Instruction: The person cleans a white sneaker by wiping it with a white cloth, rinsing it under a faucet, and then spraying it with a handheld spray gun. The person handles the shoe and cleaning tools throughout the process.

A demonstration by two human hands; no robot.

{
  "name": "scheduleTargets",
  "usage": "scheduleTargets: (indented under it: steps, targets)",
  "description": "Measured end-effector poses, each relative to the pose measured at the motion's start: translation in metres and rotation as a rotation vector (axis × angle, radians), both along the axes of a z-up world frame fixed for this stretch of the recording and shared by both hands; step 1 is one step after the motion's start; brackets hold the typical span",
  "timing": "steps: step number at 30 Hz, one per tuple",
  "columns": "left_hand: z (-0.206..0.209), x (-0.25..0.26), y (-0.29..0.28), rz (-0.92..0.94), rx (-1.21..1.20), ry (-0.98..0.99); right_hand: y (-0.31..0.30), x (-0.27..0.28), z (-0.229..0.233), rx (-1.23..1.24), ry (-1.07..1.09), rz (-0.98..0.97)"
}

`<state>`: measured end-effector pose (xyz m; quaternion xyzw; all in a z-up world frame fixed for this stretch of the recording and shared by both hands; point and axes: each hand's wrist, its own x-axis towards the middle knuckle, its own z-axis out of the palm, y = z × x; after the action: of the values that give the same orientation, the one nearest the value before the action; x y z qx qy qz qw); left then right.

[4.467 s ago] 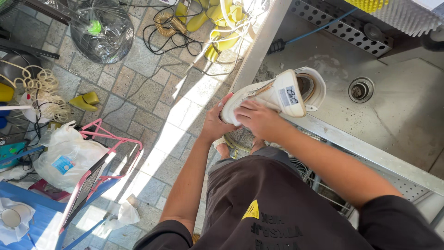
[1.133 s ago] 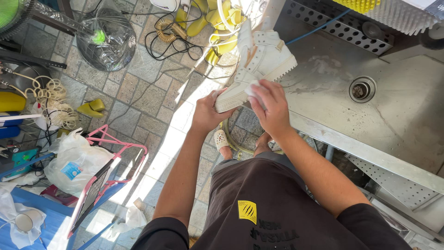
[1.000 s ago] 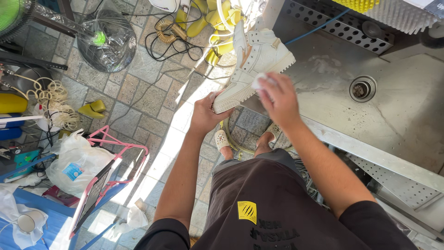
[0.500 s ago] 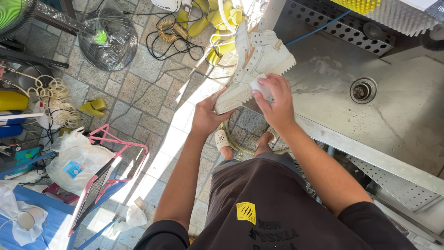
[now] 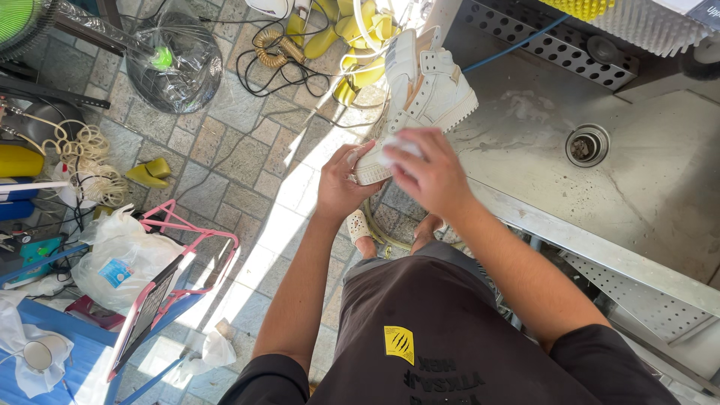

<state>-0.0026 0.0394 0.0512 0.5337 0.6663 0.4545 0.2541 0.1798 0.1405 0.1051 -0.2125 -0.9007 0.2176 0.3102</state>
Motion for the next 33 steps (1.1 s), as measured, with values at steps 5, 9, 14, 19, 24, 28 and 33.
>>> scheduleTargets:
  steps: [5, 9, 14, 19, 24, 28, 33]
  targets:
    - [0.002, 0.002, 0.001, -0.015, 0.035, -0.038, 0.027, 0.017, 0.0, -0.042, -0.031, -0.179]
    - [0.002, 0.002, 0.001, 0.007, 0.008, 0.172, 0.007, 0.003, 0.001, -0.02, 0.026, -0.098]
    - [-0.003, -0.003, -0.003, -0.025, 0.059, 0.121, 0.003, 0.002, 0.002, 0.012, -0.005, 0.016]
    - [-0.001, -0.007, -0.004, -0.003, 0.014, 0.058, 0.045, 0.027, -0.023, -0.113, 0.035, -0.225]
    - [0.001, -0.011, -0.003, -0.018, -0.082, 0.011, 0.052, 0.032, -0.038, -0.114, 0.044, -0.326]
    - [0.005, -0.016, 0.001, 0.017, -0.061, 0.067, 0.056, 0.033, -0.031, -0.078, 0.1, -0.33]
    - [0.008, -0.012, 0.0, 0.017, -0.093, 0.075, 0.06, 0.027, -0.034, -0.112, 0.073, -0.375]
